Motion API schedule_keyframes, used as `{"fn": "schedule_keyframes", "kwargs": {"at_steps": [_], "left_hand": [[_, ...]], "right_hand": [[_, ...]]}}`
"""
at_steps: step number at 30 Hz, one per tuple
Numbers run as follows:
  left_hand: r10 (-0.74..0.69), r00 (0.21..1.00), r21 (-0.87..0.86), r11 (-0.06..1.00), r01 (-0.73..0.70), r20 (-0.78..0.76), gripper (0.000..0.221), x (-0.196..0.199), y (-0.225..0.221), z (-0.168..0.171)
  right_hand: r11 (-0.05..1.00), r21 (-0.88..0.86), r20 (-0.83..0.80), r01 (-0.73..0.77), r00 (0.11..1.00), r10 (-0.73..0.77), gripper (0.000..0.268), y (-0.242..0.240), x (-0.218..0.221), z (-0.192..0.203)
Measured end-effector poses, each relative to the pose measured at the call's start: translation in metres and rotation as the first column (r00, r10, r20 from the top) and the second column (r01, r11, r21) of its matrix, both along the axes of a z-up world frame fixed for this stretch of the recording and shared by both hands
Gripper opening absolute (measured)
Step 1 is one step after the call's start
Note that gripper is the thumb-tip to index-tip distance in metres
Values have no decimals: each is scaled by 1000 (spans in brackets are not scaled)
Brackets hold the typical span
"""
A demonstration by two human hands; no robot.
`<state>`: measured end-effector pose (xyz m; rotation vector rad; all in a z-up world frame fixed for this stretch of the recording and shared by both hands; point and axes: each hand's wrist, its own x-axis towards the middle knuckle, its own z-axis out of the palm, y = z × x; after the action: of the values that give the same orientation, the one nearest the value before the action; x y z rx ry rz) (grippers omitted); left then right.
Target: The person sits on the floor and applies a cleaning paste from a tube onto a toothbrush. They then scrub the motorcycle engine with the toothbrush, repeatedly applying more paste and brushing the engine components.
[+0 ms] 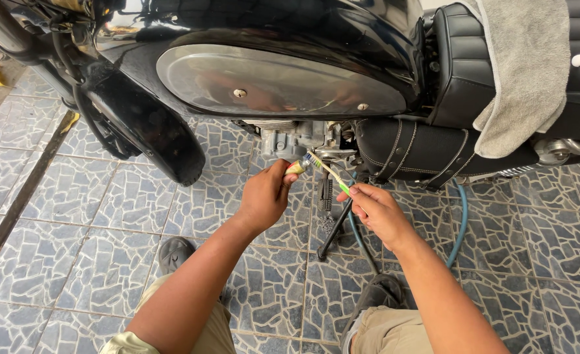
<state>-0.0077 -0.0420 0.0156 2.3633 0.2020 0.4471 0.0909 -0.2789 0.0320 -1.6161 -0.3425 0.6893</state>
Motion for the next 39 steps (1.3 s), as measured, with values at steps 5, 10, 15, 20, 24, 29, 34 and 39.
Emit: {"fn": "schedule_keyframes", "kwargs": {"at_steps": [5, 10, 15, 20, 24, 29, 34, 39], "left_hand": [[40, 999, 87, 995, -38, -21, 28, 2, 2, -4], [106, 994, 265, 960, -91, -40, 26, 8, 11, -24], [195, 974, 268, 950, -159, -114, 25, 6, 37, -37], [252, 956, 235, 948, -213, -149, 27, 2, 59, -52], [234, 962, 239, 951, -197, -141, 27, 1, 59, -45], [164, 985, 237, 961, -146, -60, 24, 4, 52, -46], [102, 995, 242, 966, -95, -15, 23, 7, 46, -35], [100, 992, 300, 947, -117, 71, 24, 12, 42, -42]], "right_hand": [[999, -40, -38, 3, 999, -4, 29, -2, 5, -7], [997, -75, -131, -23, 991, 13, 30, -2, 4, 2], [994, -32, -381, -101, 921, 81, 34, 13, 25, -22], [995, 28, 125, 99, 987, -102, 31, 54, 86, -140], [950, -220, 617, 223, 786, -41, 28, 62, 55, -130], [948, -63, 599, 312, 771, -214, 28, 67, 48, -189], [942, -111, 626, 318, 758, -183, 27, 78, 55, -189], [948, -61, 615, 311, 760, -210, 26, 87, 56, -178]]}}
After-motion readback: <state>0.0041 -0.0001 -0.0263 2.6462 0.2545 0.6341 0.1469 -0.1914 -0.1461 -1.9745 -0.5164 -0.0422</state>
